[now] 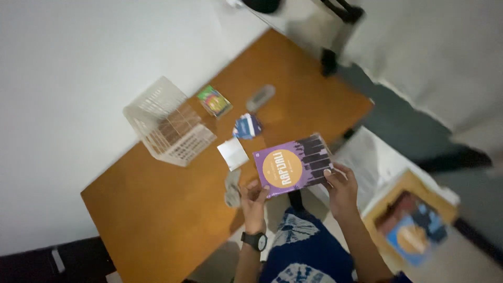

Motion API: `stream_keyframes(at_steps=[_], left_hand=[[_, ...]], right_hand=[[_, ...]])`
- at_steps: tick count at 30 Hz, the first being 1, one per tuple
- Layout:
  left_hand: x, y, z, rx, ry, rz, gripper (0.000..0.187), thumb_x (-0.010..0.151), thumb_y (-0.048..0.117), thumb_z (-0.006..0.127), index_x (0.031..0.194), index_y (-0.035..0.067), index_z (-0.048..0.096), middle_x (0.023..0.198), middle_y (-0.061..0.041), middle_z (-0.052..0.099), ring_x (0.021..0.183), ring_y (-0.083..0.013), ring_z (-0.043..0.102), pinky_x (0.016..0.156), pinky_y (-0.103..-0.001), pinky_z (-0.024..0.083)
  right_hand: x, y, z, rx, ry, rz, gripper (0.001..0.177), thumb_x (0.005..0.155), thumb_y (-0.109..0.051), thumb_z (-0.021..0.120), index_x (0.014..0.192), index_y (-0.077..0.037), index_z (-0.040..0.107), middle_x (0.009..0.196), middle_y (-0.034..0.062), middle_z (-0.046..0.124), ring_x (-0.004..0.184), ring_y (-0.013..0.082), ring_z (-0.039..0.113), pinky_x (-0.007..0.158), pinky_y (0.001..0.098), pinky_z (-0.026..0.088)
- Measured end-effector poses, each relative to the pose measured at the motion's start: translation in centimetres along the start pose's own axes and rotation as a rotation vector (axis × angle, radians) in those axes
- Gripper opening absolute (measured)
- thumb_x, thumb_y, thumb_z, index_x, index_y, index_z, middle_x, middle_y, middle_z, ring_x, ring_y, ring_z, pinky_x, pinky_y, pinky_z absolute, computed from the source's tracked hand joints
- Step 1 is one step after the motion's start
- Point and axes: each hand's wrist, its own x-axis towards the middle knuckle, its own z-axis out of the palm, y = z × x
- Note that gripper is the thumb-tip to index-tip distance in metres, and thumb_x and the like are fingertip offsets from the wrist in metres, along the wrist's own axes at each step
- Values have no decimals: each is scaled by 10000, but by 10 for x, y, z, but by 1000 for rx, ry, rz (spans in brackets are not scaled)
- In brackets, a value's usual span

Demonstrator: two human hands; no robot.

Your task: Moving various items like books, envelopes, and a notebook from a desk into a box on the floor.

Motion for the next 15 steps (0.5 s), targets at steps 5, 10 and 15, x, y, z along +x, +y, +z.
stream_keyframes(at_steps=[5,10,15], left_hand=[[-79,-51,-24,106,-156,-132,412,875,59,759,1258,15,614,1078,-106,697,939,-180,643,818,-362,535],[-154,-95,-15,110,-222,-290,468,863,67,772,1292,15,591,1054,-127,699,888,-203,642,744,-358,532],[-203,-175,-4,75,-201,-488,494,832,47,757,1290,-11,583,1114,-120,695,953,-216,690,807,-340,584]], right_hand=[[-87,6,-105,5,137,-26,377,895,-48,728,1237,-56,569,1020,63,629,994,201,624,896,384,510],[-147,-7,-180,-54,269,-29,353,882,-41,736,1196,-62,574,1009,45,626,958,195,641,861,380,527],[-175,-4,-267,-52,344,-23,366,866,-20,739,1184,-76,567,1045,54,639,953,185,641,835,357,533]])
